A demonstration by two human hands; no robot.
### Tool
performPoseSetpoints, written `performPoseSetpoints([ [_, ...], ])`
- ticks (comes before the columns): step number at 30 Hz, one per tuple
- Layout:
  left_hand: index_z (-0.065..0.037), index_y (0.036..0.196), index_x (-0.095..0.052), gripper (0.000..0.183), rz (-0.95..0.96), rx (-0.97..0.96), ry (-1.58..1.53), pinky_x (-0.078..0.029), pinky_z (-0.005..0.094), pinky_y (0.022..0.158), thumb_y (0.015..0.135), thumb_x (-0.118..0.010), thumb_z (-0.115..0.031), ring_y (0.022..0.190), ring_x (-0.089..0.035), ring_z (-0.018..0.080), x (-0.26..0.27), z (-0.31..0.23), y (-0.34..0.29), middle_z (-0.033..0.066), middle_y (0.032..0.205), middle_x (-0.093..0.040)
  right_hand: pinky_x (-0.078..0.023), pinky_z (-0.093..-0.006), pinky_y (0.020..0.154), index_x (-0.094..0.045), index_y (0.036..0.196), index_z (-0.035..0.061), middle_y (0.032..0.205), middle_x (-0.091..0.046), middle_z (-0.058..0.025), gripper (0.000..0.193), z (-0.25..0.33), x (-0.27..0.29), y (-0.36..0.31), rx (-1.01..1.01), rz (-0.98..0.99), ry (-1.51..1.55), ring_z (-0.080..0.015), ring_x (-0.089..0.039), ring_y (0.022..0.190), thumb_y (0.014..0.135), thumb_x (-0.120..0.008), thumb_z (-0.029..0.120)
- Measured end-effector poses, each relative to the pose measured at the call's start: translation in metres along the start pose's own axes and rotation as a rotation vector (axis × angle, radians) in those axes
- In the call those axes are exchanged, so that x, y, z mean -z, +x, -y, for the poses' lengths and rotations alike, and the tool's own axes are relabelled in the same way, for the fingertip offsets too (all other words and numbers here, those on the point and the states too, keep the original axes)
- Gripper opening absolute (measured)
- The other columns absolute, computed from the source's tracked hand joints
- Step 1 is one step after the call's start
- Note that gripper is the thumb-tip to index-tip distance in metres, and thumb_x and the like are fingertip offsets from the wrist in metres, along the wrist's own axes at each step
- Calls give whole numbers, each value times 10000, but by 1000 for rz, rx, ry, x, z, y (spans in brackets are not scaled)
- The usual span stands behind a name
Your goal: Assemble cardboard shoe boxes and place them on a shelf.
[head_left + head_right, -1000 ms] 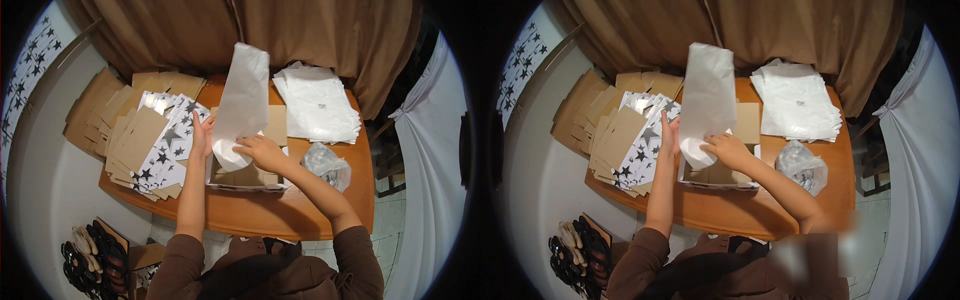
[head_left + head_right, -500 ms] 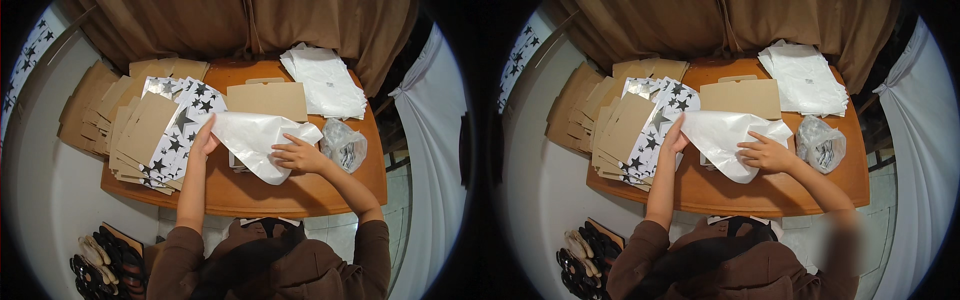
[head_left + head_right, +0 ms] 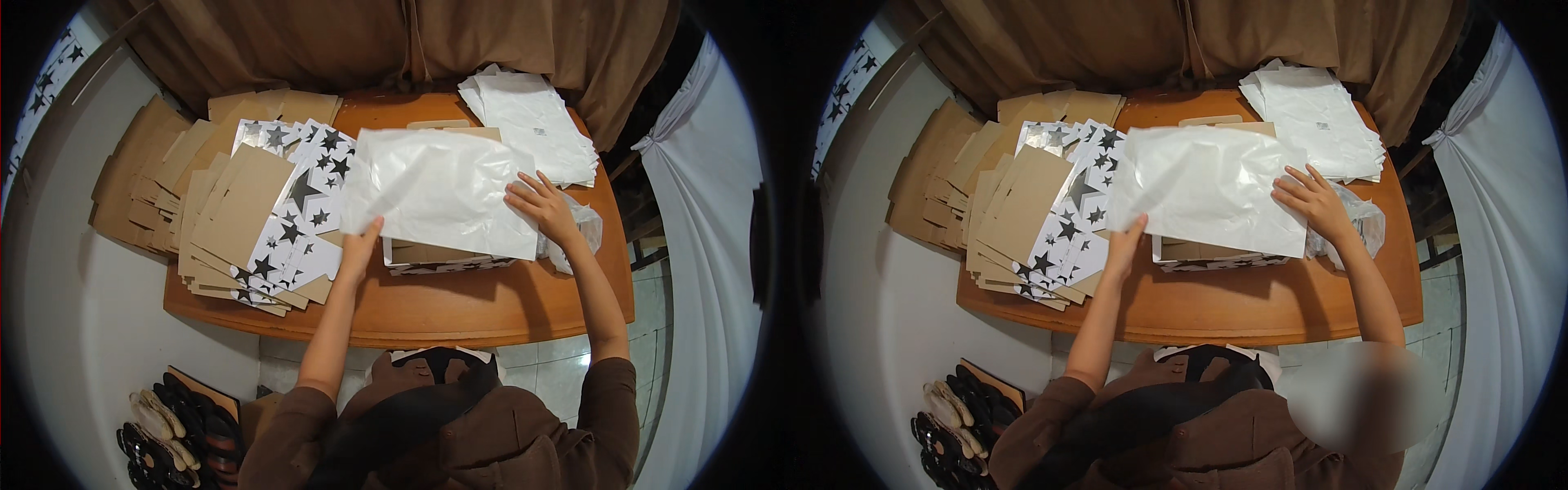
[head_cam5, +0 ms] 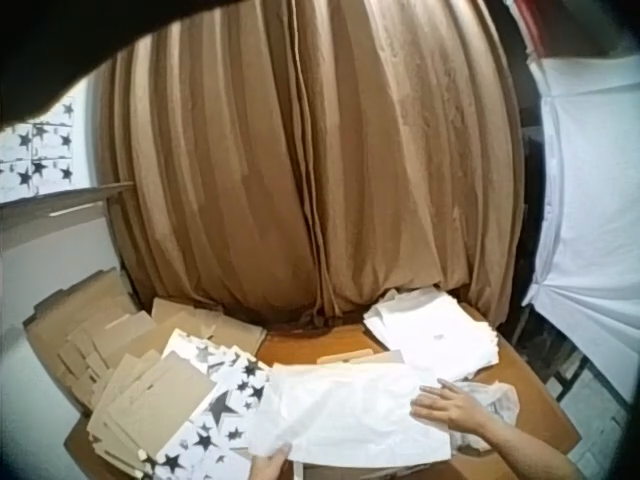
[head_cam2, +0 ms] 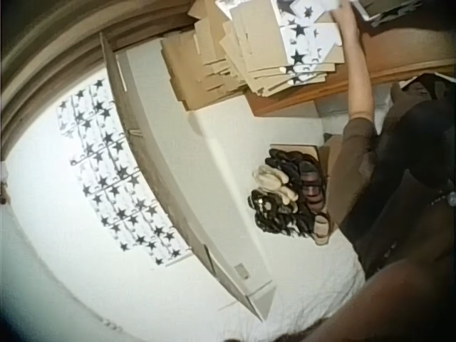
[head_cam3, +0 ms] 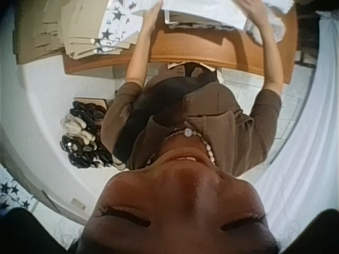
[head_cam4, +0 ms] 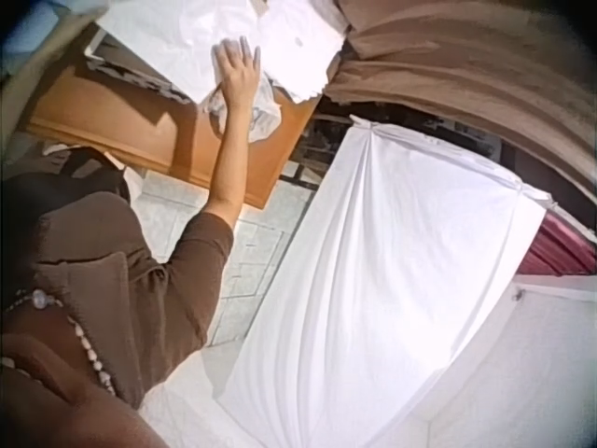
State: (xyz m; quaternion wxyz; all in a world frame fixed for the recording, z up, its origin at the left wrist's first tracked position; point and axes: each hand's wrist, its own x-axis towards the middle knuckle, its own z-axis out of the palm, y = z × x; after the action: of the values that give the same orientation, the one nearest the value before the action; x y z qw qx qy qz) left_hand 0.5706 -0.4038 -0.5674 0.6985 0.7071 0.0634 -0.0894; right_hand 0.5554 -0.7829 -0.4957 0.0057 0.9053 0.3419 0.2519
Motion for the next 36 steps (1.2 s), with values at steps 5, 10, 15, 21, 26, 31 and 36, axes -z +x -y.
performPoseSetpoints([
  [5, 24, 1134, -563, 395, -159, -303, 82, -447, 247, 675, 862, -647, -251, 808, -557, 124, -14, 52, -32, 56, 974, -616, -324, -462, 1071, -631, 1123, 198, 1282, -547, -7, 350, -13, -24, -27, -24, 117, 1, -240, -424, 1274, 804, -553, 74],
  [10, 22, 840, -638, 314, -47, 37, 161, -433, 250, 641, 880, -615, -289, 663, -526, 105, 7, 37, -49, 21, 717, -583, -307, -437, 1081, -626, 1143, 198, 1321, -512, -42, 412, -20, -35, -40, -62, 125, -29, -256, -407, 1283, 777, -533, 35],
  [15, -15, 645, -610, 376, 115, -43, 305, -360, 258, 510, 879, -572, -307, 519, -429, 76, 44, 33, -59, -17, 565, -501, -302, -448, 1079, -580, 1210, 186, 1387, -439, -64, 492, -23, -33, -36, -204, 176, -31, -281, -371, 1307, 778, -488, -31],
  [21, -12, 773, -638, 261, -91, -177, 799, -422, 315, 608, 863, -560, -244, 688, -569, 177, 25, -15, -31, 107, 750, -610, -267, -503, 1076, -475, 1317, 154, 1433, -365, -112, 506, -1, -53, -9, -423, 25, 63, -311, -318, 1334, 823, -510, 50],
  [26, -43, 1262, -493, 463, 57, -917, 951, -330, 437, 1026, 832, -562, -199, 1210, -446, 319, -70, -17, 12, 152, 1299, -490, -170, -534, 1102, -369, 1395, 182, 1473, -288, -116, 524, 58, -80, 37, -203, 157, 204, -279, -221, 1382, 897, -498, 285],
  [31, -45, 1404, -313, 687, 159, -982, 1340, -195, 473, 1101, 839, -544, -359, 1359, -262, 297, -99, 22, 37, 129, 1487, -257, -139, -553, 1100, -333, 1408, 123, 1495, -244, -116, 642, 61, -123, 26, -124, 313, 156, -271, -196, 1393, 893, -435, 493],
  [36, -63, 1456, -204, 849, 301, -666, 1449, -64, 504, 1121, 838, -453, -590, 1412, -135, 262, -93, 45, 38, 96, 1539, -114, -92, -545, 1111, -284, 1440, 184, 1489, -256, -130, 659, 62, -139, 14, -39, 351, 138, -287, -189, 1395, 901, -357, 556],
])
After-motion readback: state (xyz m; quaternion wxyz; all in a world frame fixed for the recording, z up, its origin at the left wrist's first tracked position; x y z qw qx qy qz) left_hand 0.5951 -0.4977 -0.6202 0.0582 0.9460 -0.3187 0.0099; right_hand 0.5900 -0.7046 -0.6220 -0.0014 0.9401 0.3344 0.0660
